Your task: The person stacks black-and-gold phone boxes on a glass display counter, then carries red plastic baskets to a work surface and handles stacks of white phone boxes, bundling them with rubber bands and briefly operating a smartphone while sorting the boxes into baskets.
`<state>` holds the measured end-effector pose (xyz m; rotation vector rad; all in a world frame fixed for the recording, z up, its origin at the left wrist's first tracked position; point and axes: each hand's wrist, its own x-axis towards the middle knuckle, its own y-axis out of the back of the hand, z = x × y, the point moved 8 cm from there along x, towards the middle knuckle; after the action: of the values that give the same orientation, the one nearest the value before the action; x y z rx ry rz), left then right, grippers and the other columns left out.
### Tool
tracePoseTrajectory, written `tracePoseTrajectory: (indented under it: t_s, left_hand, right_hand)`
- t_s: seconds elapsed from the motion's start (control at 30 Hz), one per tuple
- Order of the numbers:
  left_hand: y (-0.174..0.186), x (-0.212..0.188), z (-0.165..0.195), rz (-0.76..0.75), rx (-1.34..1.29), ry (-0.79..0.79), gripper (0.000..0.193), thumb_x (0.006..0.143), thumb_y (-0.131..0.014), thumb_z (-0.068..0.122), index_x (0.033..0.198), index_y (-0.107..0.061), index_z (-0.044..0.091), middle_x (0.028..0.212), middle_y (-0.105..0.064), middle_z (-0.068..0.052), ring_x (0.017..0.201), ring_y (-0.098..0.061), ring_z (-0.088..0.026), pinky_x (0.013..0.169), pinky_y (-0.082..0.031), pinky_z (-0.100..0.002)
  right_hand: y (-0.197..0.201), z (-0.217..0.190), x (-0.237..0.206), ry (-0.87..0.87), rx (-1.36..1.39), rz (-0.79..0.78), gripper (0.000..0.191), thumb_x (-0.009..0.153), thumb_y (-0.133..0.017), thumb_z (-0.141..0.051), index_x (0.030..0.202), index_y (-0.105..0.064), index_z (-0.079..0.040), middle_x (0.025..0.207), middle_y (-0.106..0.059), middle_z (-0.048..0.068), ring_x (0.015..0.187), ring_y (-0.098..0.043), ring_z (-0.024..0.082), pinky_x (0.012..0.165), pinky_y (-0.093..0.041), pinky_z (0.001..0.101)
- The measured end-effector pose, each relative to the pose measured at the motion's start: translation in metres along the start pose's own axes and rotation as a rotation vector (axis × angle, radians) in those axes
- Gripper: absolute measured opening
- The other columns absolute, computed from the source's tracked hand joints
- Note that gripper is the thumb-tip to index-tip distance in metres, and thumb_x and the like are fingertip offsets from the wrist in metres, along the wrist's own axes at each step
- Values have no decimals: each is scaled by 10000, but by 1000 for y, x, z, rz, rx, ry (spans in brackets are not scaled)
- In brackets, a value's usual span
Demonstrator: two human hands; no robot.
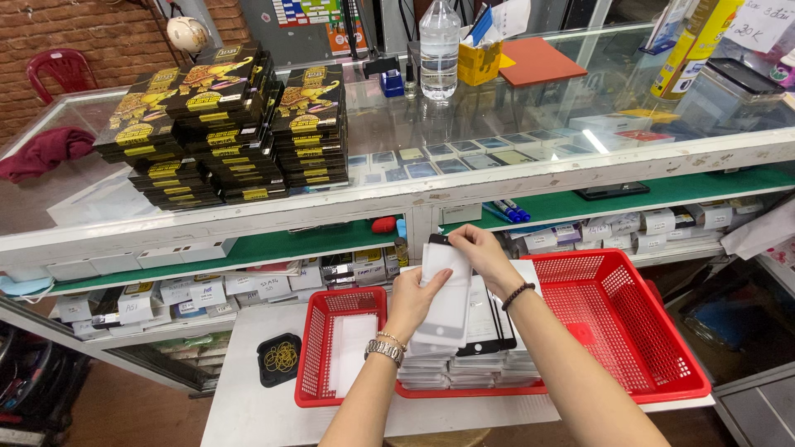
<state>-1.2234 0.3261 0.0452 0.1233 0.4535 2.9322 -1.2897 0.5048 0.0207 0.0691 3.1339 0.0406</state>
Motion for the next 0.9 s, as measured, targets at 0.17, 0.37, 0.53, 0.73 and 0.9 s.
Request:
tracePoseTrajectory:
  t_s: [0.17, 0.37, 0.53, 0.73, 0.9]
  left_hand:
    - [-1, -9, 14, 2, 60, -50, 444, 845, -733, 489, 932, -807, 60, 601, -698, -69, 500, -564, -90, 497, -453, -317]
    - [5, -8, -3, -179, -1, -9, 428, 882, -725, 436, 993, -801, 31, 743, -763, -22, 626, -668, -54, 580, -513, -261]
    - [-1, 4, -8, -130, -256, -41, 375, 935, -694, 345, 1047, -772, -4, 815, -770, -33, 670, -666, -52, 599, -517, -236]
    - [44, 2, -78, -5, -158, 269, 306, 945, -650, 330, 1019, -745, 48, 773, -767, -78, 600, -708, -172, 527, -527, -292]
    - [124, -14, -168, 315, 290, 208, 389, 921, -677, 397, 1054, -771, 44, 857, -784, -174, 735, -755, -285, 700, -570, -399]
  right_hand:
    - [19, 3, 22, -5, 11, 31, 181, 976, -645, -181, 1020, -715, -20, 904, -687, 2, 813, -589, 82, 712, -484, 241]
    - [41, -5, 13, -53, 410, 106, 212, 1003, -616, -189, 1160, -633, -47, 1042, -675, 36, 945, -662, 138, 839, -556, 322]
    - [12, 11, -10, -127, 599, -41, 302, 976, -604, -144, 1262, -597, -44, 1212, -700, 60, 1105, -685, 182, 963, -562, 362]
    - [81, 2, -27, 77, 221, 404, 432, 973, -631, -146, 1337, -464, 16, 1137, -695, 170, 1004, -699, 301, 860, -575, 463]
    - [48, 4, -67, 73, -773, 301, 714, 878, -728, -189, 1510, -410, -101, 1067, -675, 225, 1011, -674, 388, 870, -537, 486]
